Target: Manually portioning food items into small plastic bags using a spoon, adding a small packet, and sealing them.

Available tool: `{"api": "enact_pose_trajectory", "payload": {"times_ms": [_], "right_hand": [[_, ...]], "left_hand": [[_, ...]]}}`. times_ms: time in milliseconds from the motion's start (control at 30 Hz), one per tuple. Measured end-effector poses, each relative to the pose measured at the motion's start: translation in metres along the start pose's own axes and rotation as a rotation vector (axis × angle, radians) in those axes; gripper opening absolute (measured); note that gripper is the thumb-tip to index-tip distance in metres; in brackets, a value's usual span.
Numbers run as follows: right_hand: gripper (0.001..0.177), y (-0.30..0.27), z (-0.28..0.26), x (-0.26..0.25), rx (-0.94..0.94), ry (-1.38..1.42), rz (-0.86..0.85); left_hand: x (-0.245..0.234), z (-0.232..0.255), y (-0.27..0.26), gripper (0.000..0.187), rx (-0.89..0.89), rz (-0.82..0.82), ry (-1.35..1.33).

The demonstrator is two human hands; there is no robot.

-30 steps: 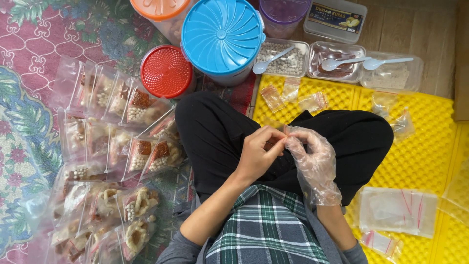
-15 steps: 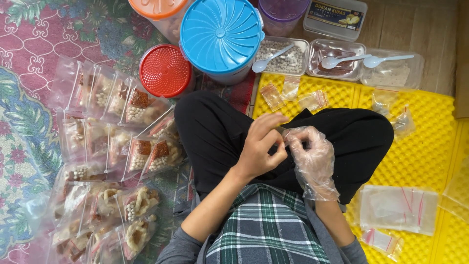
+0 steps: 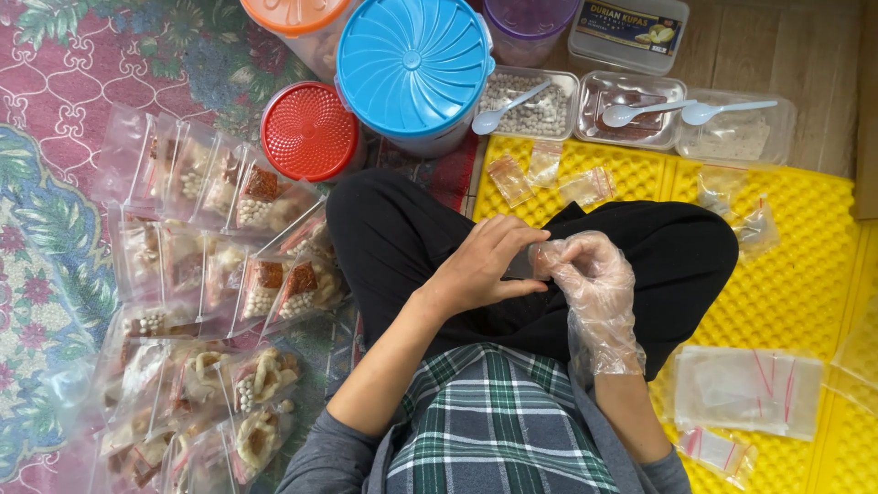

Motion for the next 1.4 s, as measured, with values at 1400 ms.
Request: {"api": "enact_pose_trajectory", "payload": {"times_ms": [1400], "right_hand": [[0.013,0.042,-0.008,-0.013,-0.041,-0.296,0.068]], "left_hand": [[0.034,-0.042,0.041,0.054,0.053,0.063,0.154]]}}
Point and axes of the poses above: each hand's wrist, its own y-axis towards the middle knuckle, its own x-axis out of the palm, z = x × y, the point moved 10 cm from there along y, towards the middle knuckle, and after that the axes turned 10 degrees about y, right-handed, at the moved point
